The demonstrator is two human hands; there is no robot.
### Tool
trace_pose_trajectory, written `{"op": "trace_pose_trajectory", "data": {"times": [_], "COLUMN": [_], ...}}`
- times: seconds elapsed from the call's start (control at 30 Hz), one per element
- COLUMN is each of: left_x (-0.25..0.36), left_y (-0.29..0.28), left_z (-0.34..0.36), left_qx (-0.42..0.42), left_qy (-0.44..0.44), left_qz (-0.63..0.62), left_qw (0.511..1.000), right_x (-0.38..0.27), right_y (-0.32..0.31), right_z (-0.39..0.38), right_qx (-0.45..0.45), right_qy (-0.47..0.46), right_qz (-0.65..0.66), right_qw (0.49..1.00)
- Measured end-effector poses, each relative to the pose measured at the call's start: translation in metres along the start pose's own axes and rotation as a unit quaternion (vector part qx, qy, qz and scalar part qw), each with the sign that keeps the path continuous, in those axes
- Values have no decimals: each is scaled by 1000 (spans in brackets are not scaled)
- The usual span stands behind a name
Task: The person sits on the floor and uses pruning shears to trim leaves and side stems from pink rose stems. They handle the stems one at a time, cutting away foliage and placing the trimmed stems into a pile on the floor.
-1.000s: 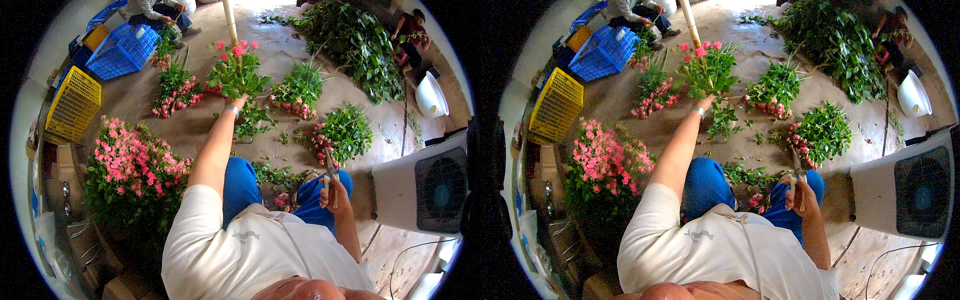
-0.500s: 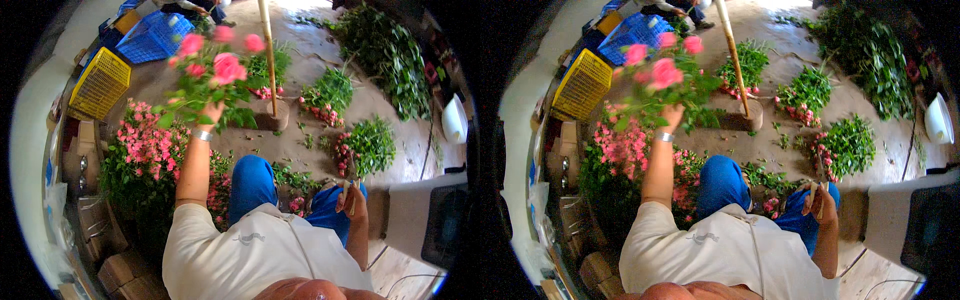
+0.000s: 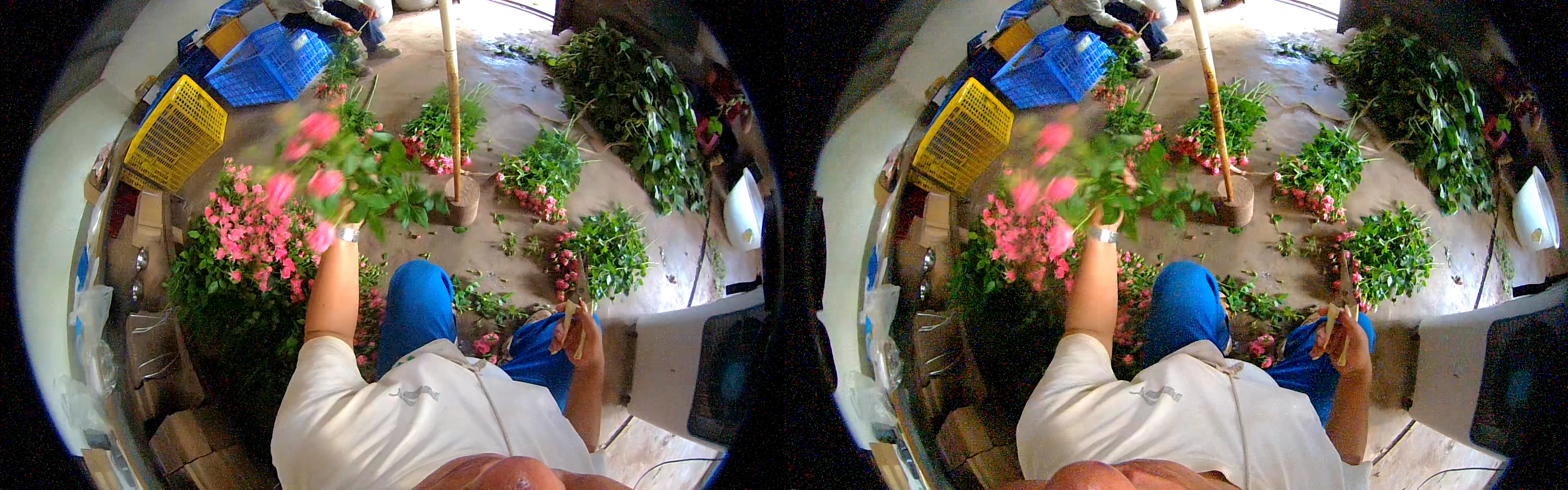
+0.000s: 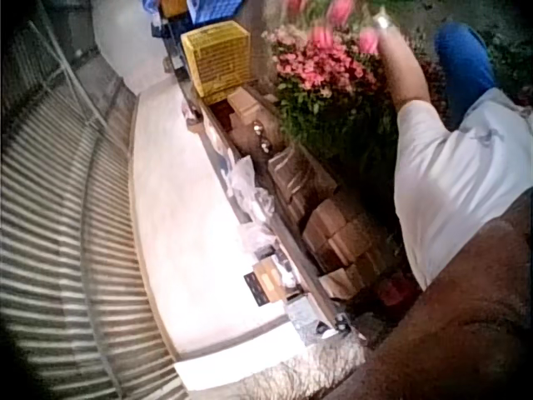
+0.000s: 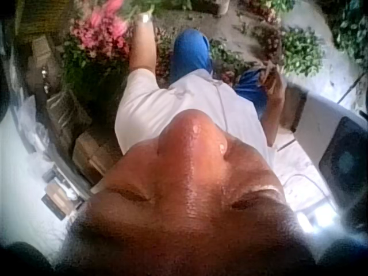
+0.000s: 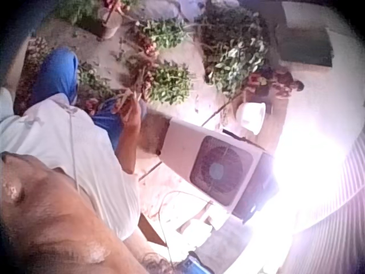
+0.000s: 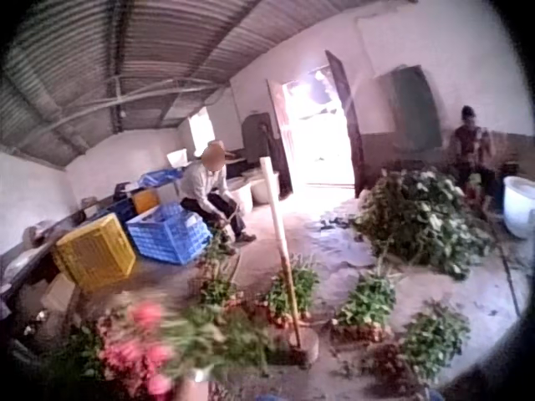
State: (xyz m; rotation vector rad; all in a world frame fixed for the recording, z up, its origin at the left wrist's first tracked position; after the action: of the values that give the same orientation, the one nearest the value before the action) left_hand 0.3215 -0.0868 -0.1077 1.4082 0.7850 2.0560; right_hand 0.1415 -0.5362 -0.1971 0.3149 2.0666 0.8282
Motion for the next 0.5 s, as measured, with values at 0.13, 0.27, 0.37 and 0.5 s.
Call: {"op": "trace_pose_trajectory", "data": {"times": [0.13, 0.27, 0.37, 0.5], "left_x": [119, 151, 113, -134], "left_y": [50, 72, 31, -106], "left_z": [-8, 58, 169, 137], "left_qx": [-48, -25, 109, 82], "left_qy": [358, 375, 268, -137], "left_qz": [322, 141, 210, 504], "left_qw": [875, 916, 934, 849], "right_x": [6, 5, 5, 6], "right_y": [-17, -33, -35, -41], "right_z": [-4, -15, -19, -24], "right_qx": [54, 74, 79, 104], "right_qy": [17, -1, -2, -25], "right_qz": [10, 16, 16, 49], "right_qw": [998, 997, 997, 993]}}
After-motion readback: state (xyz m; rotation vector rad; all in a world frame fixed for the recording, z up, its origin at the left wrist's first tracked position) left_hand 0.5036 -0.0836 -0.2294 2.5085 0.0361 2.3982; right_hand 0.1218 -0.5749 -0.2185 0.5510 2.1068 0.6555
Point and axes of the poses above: each hand's wrist, its own z-axis towards the middle knuckle, its own y-axis out of the palm, x = y × z, the point moved 9 cm from there along z, towards the middle knuckle, and after that the axes turned 8 degrees about y, right-handed, at the moved point
